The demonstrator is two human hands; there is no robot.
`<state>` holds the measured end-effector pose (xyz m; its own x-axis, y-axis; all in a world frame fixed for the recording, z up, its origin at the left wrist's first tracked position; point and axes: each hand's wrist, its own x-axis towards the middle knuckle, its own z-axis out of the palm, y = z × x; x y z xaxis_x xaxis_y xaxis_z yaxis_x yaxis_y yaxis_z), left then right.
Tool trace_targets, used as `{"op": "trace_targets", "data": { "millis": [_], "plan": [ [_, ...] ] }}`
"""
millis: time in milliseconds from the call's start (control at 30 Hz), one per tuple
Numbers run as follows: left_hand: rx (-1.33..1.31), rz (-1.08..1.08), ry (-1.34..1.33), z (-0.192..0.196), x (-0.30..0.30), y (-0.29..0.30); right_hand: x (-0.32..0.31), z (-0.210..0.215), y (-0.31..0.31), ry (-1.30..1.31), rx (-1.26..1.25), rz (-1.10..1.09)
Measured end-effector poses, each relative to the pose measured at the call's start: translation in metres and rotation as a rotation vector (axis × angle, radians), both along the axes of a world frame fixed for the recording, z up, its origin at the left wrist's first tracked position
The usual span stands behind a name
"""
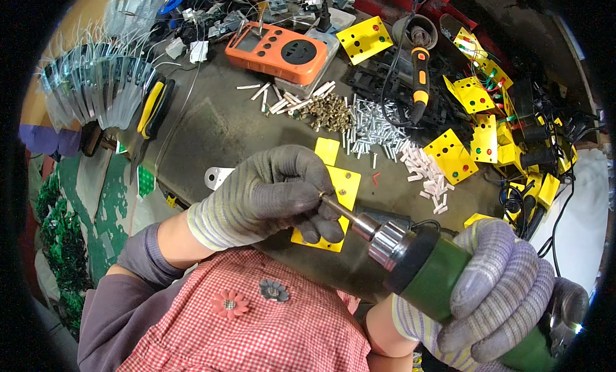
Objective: Assembling internal components, wiring, and switches into a yellow plastic housing for an electronic device.
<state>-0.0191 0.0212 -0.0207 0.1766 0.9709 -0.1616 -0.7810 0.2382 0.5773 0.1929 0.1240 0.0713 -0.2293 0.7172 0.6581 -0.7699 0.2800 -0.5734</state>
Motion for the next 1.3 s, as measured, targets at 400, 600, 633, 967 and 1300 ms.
{"op": "trace_targets", "data": {
  "millis": [400, 600, 633, 967, 1300],
  "plan": [
    [0.621, 0.315, 1.489, -0.003, -0.039, -0.016, 0.001, -0.013, -0.019, -0.199, 0.03, 0.086],
    [0.652, 0.08, 1.844, -0.015, -0.032, -0.019, -0.012, -0.027, -0.032, -0.269, 0.086, 0.161],
    [0.68, 0.079, 1.83, -0.018, -0.03, -0.018, -0.014, -0.027, -0.033, -0.278, 0.1, 0.173],
    [0.692, 0.053, 1.893, -0.023, -0.026, -0.018, -0.024, -0.024, -0.025, -0.495, 0.265, 0.378],
    [0.67, 0.023, 1.92, -0.021, -0.026, -0.019, -0.036, -0.036, -0.043, -0.428, 0.162, 0.281]
  ]
}}
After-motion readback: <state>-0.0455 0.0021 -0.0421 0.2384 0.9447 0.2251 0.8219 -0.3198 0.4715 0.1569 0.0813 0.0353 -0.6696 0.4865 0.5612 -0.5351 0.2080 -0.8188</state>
